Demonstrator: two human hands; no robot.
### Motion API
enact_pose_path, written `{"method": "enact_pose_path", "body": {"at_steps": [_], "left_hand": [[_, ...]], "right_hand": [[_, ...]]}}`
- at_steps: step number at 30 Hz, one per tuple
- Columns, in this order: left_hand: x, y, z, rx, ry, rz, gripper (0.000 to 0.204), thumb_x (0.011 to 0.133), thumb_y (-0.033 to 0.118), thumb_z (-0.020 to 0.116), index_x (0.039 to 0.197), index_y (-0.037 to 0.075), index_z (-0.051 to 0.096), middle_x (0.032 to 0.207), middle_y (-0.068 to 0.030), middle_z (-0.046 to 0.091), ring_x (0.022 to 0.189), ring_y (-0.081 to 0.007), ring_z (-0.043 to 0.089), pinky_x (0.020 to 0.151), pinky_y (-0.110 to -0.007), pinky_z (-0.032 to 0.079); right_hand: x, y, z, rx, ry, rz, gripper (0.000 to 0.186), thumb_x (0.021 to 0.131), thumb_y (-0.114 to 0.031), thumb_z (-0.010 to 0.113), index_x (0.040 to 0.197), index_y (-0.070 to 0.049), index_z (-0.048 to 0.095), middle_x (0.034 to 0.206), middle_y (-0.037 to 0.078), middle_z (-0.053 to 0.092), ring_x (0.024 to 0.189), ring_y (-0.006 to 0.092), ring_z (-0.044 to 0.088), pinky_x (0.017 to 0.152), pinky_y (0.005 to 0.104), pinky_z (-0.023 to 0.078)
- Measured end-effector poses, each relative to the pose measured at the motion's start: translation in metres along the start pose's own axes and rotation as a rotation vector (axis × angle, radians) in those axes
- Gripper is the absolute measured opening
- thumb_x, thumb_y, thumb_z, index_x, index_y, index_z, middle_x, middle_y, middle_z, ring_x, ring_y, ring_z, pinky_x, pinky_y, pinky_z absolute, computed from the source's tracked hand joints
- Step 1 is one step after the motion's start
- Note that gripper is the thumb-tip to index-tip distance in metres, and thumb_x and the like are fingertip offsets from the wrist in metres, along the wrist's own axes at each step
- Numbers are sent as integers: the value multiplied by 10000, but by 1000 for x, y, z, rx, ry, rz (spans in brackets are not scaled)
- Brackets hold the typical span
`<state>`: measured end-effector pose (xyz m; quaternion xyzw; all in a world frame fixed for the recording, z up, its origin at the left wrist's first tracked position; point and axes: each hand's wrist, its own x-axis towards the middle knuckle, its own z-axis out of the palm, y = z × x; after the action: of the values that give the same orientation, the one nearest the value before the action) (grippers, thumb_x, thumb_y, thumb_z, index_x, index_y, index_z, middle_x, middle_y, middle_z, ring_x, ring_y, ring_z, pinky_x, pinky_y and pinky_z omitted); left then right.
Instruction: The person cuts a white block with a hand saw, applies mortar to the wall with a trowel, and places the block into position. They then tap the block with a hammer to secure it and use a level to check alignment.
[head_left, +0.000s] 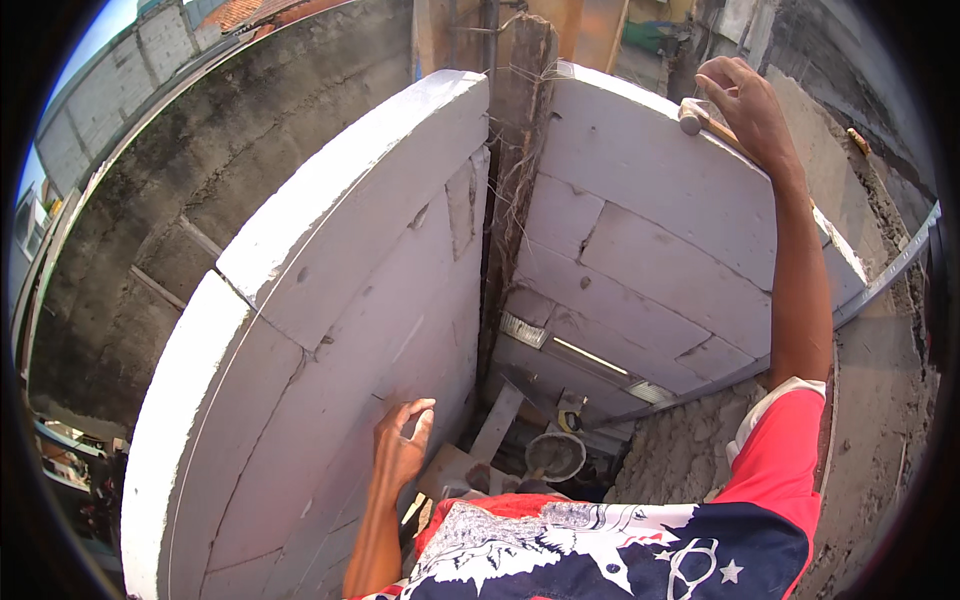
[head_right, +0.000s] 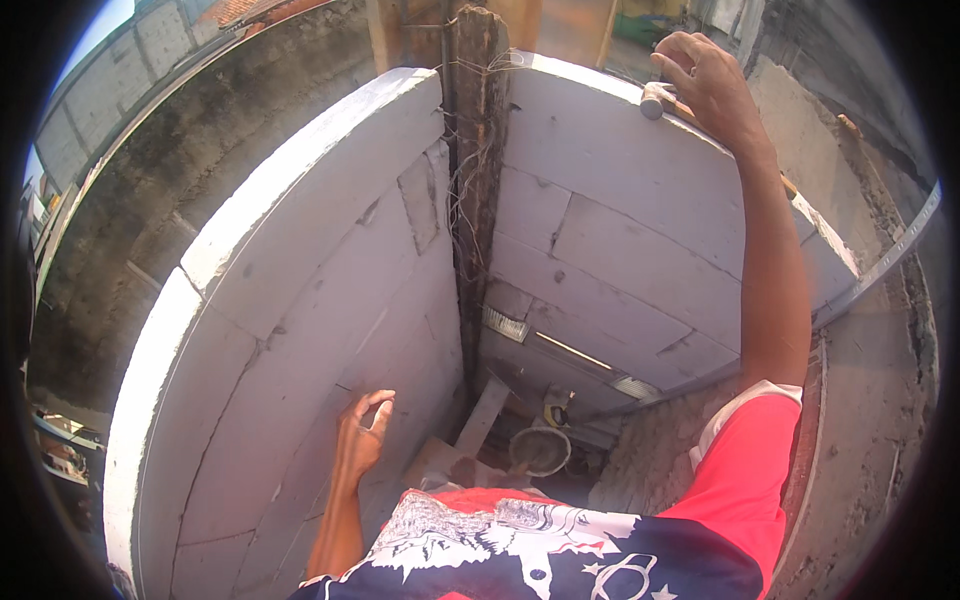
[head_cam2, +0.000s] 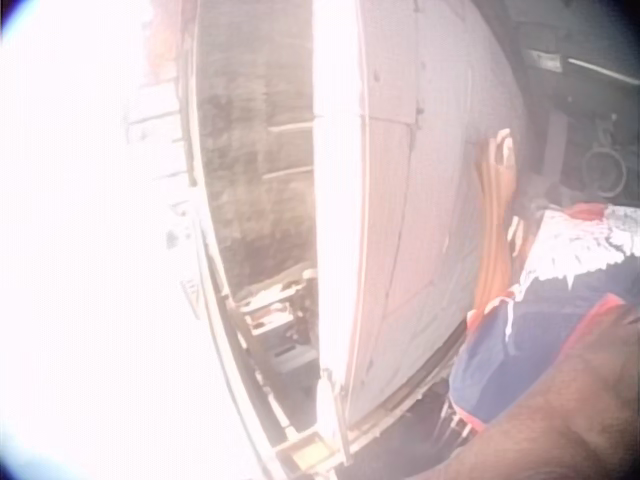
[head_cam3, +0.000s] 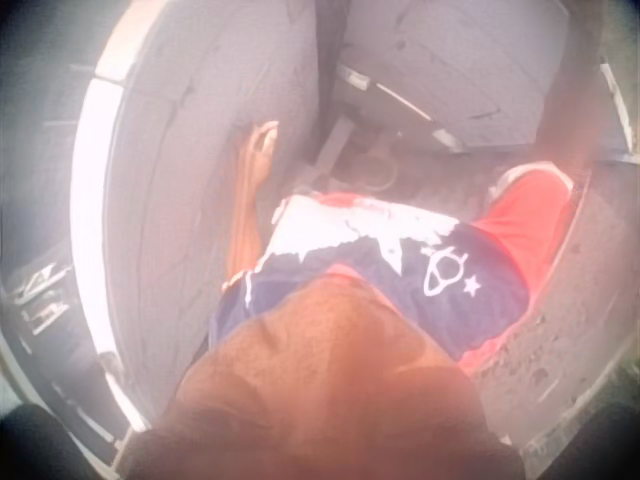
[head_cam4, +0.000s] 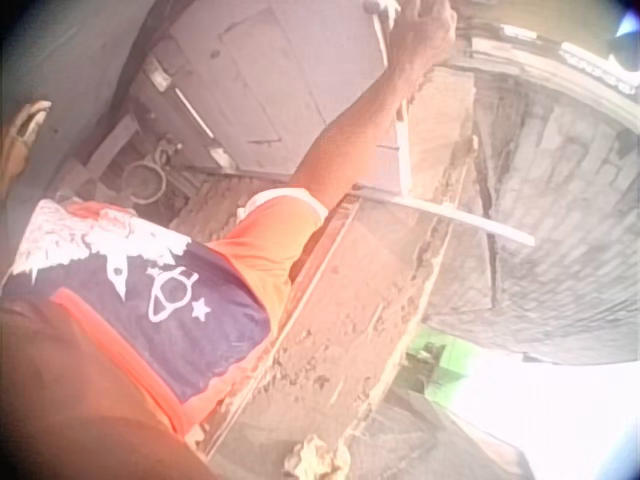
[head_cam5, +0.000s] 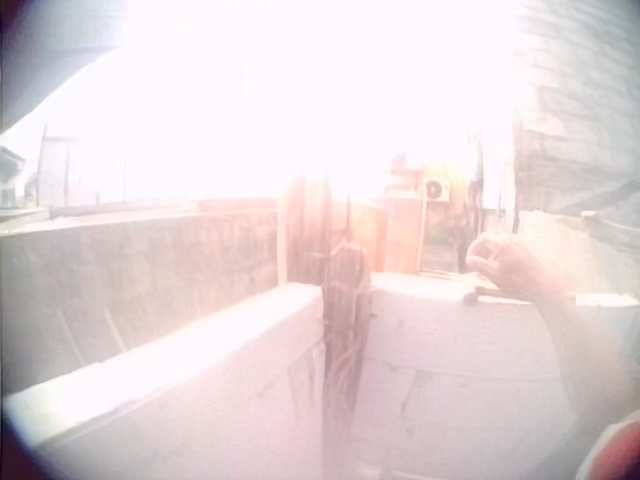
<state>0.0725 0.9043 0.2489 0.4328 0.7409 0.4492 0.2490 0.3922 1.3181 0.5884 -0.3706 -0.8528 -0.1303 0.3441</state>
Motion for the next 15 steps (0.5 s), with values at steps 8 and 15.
{"method": "enact_pose_path", "body": {"at_steps": [8,15], "left_hand": [[-16,-3,15,-18,-79,138,210,981,145,695,1149,26,735,1139,-167,747,1082,-345,723,947,-392,548],[-57,-41,7,10,-16,14,251,994,209,677,1179,46,726,1157,-172,739,1113,-357,702,975,-430,531]], "right_hand": [[39,-95,137,175,155,-253,205,1006,-202,659,1160,-75,703,1178,105,685,1134,291,657,1021,442,521],[46,-104,135,140,91,-257,193,1001,-246,674,1108,-90,712,1138,77,701,1146,294,626,981,456,503]]}}
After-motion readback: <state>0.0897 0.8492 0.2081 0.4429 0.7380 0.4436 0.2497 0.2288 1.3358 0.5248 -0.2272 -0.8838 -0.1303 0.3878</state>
